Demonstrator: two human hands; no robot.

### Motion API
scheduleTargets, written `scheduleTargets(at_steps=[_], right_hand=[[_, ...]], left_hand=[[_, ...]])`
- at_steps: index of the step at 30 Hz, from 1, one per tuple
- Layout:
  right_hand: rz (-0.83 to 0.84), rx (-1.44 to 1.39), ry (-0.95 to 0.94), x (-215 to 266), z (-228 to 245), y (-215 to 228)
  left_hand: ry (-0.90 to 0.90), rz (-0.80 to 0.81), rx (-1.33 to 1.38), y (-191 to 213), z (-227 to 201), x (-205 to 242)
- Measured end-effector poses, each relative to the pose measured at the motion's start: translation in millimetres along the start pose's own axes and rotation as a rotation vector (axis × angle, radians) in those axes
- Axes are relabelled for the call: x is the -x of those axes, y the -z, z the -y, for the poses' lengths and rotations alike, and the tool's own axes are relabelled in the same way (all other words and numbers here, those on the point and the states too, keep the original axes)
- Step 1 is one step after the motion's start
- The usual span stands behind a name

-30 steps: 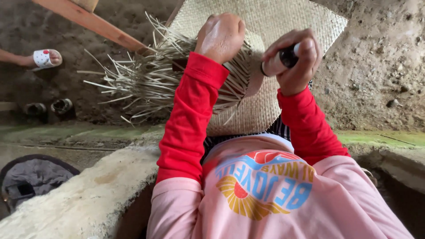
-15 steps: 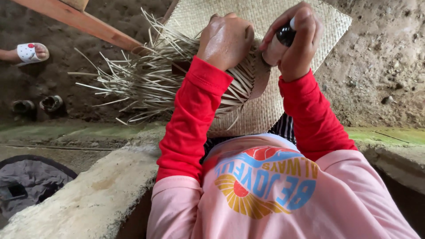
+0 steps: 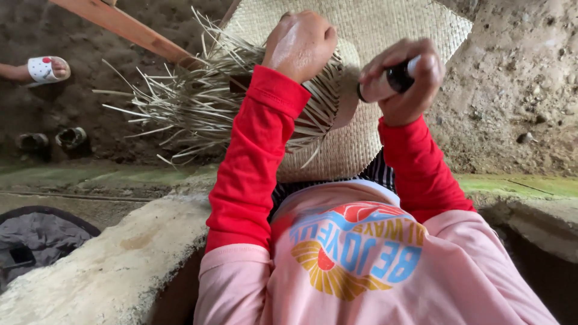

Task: Smoothing and shaping the straw fibers of a handmade hat using a liquid substance and hand pressure.

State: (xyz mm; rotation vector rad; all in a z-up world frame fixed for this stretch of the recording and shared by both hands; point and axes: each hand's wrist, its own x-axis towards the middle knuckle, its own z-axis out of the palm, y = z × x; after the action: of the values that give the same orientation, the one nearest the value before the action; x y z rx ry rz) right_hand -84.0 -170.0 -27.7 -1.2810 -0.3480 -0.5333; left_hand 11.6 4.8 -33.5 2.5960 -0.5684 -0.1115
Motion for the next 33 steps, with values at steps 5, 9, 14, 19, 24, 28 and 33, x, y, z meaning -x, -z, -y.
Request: scheduleTargets(at_steps=[5, 9, 14, 19, 24, 28, 33], right_hand=[[0.065, 0.073, -0.011, -4, 3, -5], [0.078, 0.203, -0.104, -9, 9, -12], [0.049, 0.215, -0.124, -13, 8, -17], [0.046, 0.195, -0.128, -21, 0, -22], [0.088, 0.188, -0.142, -29, -3, -25], [0.075, 0.171, -0.150, -33, -7, -25], [0.080, 0.171, -0.113, -39, -18, -27]], left_hand=[[-0.079, -0.074, -0.014, -4, 4, 0], [-0.054, -0.112, -0.026, 0, -3, 2], [-0.040, -0.108, -0.064, 1, -3, 2], [-0.010, -0.066, -0.054, 8, -3, 1], [-0.030, -0.038, -0.060, 7, -1, 1], [-0.068, -0.107, 0.020, 5, 0, 1], [-0.146, -0.256, -0.008, 7, -3, 5]])
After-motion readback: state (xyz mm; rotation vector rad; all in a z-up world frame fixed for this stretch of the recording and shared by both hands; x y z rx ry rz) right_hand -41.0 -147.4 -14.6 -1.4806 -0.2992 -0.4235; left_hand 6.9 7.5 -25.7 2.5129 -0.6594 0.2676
